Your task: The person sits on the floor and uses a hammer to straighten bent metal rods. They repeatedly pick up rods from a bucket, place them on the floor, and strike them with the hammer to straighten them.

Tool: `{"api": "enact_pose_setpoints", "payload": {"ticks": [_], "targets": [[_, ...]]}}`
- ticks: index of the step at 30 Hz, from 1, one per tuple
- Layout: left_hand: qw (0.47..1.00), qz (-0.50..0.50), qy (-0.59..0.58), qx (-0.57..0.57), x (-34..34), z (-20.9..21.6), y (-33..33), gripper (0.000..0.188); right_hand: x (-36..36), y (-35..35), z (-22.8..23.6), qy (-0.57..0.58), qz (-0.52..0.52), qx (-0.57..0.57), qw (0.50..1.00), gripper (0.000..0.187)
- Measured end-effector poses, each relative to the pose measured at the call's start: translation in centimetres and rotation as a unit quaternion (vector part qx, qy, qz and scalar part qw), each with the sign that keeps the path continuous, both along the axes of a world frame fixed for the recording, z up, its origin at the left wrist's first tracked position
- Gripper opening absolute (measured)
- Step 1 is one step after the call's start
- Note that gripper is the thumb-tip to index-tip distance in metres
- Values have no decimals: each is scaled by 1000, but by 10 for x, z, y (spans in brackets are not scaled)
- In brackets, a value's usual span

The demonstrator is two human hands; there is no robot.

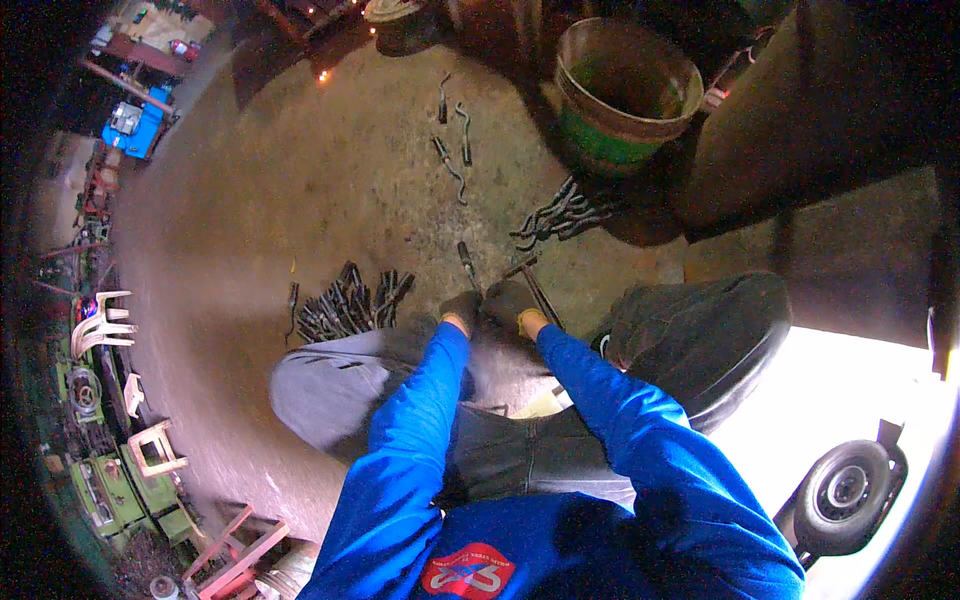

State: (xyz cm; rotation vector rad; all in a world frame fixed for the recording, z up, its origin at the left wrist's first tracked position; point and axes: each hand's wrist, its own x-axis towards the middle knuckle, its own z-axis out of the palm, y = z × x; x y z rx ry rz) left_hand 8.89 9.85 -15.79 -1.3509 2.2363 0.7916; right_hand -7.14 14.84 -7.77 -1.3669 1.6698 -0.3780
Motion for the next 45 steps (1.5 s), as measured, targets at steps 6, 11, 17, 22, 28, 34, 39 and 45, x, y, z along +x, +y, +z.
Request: {"api": "enact_pose_setpoints", "payload": {"ticks": [6,11,17,22,28,34,39,45], "targets": [[980,129,-104,-113,81,-48,5,26,12,33,-14,150,-175,-24,973,45],[941,223,-109,-229,53,-10,-24,24,-64,59,-57,200,-151,161,955,52],[905,340,137,-216,79,42,-66,30,-42,45,-40,212,-140,52,966,51],[927,232,144,-259,40,34,-56,28,-13,-10,-9,104,-42,-104,988,40],[976,93,143,-139,-11,67,-34,23,-15,-45,23,83,150,-117,978,42],[949,202,215,-106,-8,101,-50,36,-24,-49,5,154,72,-18,985,28],[866,104,417,-255,-147,219,-68,37,-54,-49,30,239,73,-165,954,32],[741,-149,465,-461,-286,242,-175,33,-123,-49,200,313,254,-116,908,24]]}}
